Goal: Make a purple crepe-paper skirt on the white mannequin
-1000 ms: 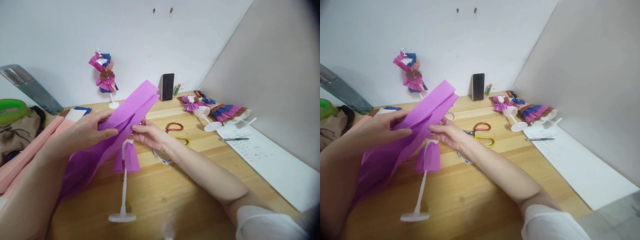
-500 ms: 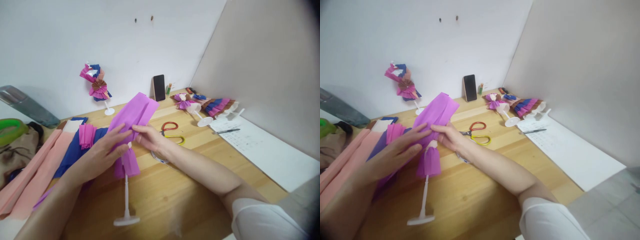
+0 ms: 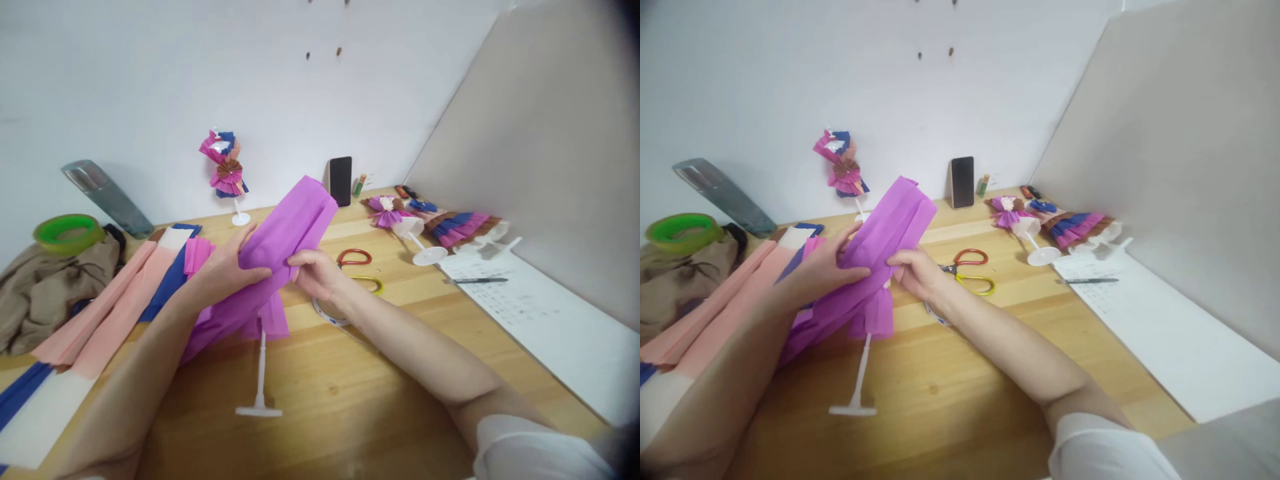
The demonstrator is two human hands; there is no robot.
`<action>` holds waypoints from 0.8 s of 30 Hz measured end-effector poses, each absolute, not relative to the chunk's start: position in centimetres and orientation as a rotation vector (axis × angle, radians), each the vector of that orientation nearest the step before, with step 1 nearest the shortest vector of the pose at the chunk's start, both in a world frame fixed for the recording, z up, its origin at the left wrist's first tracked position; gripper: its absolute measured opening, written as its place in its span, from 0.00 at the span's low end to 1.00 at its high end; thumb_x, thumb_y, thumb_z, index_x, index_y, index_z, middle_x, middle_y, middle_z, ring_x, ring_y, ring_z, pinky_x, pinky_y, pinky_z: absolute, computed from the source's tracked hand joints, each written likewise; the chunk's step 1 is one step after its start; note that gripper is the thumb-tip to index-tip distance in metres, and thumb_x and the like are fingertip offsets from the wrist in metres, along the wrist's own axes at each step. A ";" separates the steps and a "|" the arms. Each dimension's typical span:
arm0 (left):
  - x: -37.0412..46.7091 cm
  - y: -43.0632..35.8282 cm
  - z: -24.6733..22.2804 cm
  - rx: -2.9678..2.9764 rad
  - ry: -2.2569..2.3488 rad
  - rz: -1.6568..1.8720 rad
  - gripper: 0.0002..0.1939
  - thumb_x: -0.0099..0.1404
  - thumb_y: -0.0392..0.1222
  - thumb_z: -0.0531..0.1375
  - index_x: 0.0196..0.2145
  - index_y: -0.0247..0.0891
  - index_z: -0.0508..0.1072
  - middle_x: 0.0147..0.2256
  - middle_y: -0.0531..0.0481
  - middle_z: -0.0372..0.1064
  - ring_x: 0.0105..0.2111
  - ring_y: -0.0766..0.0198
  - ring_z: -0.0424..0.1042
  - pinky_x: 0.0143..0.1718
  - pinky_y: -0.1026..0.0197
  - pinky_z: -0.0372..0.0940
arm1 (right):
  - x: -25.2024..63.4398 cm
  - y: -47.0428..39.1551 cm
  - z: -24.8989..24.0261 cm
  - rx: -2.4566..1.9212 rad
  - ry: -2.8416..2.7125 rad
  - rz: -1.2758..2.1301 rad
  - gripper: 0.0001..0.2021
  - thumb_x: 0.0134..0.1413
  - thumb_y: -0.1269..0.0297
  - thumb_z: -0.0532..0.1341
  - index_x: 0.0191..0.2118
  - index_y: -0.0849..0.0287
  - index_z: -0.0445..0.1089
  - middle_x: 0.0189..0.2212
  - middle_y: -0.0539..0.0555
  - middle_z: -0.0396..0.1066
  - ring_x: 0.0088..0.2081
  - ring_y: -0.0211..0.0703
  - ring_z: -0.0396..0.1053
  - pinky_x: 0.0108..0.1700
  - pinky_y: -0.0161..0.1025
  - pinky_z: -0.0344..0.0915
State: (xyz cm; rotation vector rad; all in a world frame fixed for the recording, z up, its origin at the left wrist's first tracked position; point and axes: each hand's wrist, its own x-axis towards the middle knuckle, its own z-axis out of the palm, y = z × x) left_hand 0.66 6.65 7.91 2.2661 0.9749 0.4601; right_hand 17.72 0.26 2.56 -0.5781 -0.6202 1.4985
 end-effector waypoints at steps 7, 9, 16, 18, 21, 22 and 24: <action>0.3 6.5 9.8 2.175 0.972 0.646 0.36 0.55 0.49 0.64 0.60 0.36 0.65 0.56 0.41 0.70 0.53 0.49 0.70 0.56 0.49 0.64 | 16.6 0.0 2.7 -0.558 -0.495 1.388 0.16 0.33 0.76 0.62 0.34 0.56 0.69 0.25 0.47 0.76 0.27 0.40 0.72 0.31 0.36 0.70; 0.3 6.4 10.1 2.178 0.996 0.578 0.33 0.54 0.50 0.65 0.56 0.35 0.69 0.52 0.43 0.73 0.50 0.49 0.72 0.52 0.50 0.66 | 16.1 -0.3 2.7 -0.546 -0.501 1.387 0.16 0.35 0.73 0.66 0.36 0.56 0.70 0.27 0.48 0.77 0.28 0.41 0.73 0.31 0.37 0.70; 0.1 6.8 10.4 2.210 1.146 0.536 0.23 0.58 0.55 0.62 0.44 0.35 0.76 0.38 0.48 0.77 0.36 0.53 0.74 0.36 0.58 0.68 | 16.1 0.3 1.8 -0.540 -0.417 1.290 0.19 0.30 0.76 0.69 0.35 0.57 0.72 0.24 0.47 0.77 0.25 0.40 0.72 0.31 0.35 0.71; 0.0 7.1 10.4 2.234 1.153 0.552 0.20 0.58 0.54 0.61 0.41 0.35 0.77 0.36 0.50 0.78 0.35 0.54 0.74 0.35 0.59 0.67 | 16.2 0.6 1.5 -0.537 -0.413 1.296 0.16 0.31 0.75 0.69 0.33 0.58 0.72 0.23 0.48 0.77 0.24 0.40 0.72 0.30 0.36 0.71; -0.1 7.4 10.2 2.277 1.178 0.544 0.19 0.58 0.54 0.61 0.39 0.36 0.78 0.34 0.50 0.77 0.35 0.53 0.74 0.34 0.59 0.67 | 16.0 0.6 1.4 -0.545 -0.419 1.315 0.15 0.30 0.74 0.71 0.31 0.59 0.73 0.25 0.50 0.78 0.26 0.41 0.73 0.33 0.38 0.72; -0.1 7.6 10.0 2.292 1.180 0.533 0.19 0.59 0.54 0.61 0.39 0.36 0.78 0.34 0.50 0.77 0.35 0.53 0.74 0.35 0.59 0.67 | 16.0 0.6 1.4 -0.551 -0.418 1.318 0.15 0.29 0.74 0.71 0.30 0.59 0.73 0.25 0.50 0.78 0.26 0.42 0.73 0.33 0.38 0.72; -0.1 7.8 9.7 2.315 1.178 0.528 0.19 0.58 0.54 0.61 0.39 0.36 0.77 0.34 0.49 0.77 0.37 0.51 0.74 0.37 0.57 0.67 | 16.0 0.5 1.4 -0.564 -0.412 1.311 0.15 0.28 0.75 0.72 0.29 0.59 0.73 0.25 0.50 0.78 0.27 0.42 0.73 0.34 0.39 0.72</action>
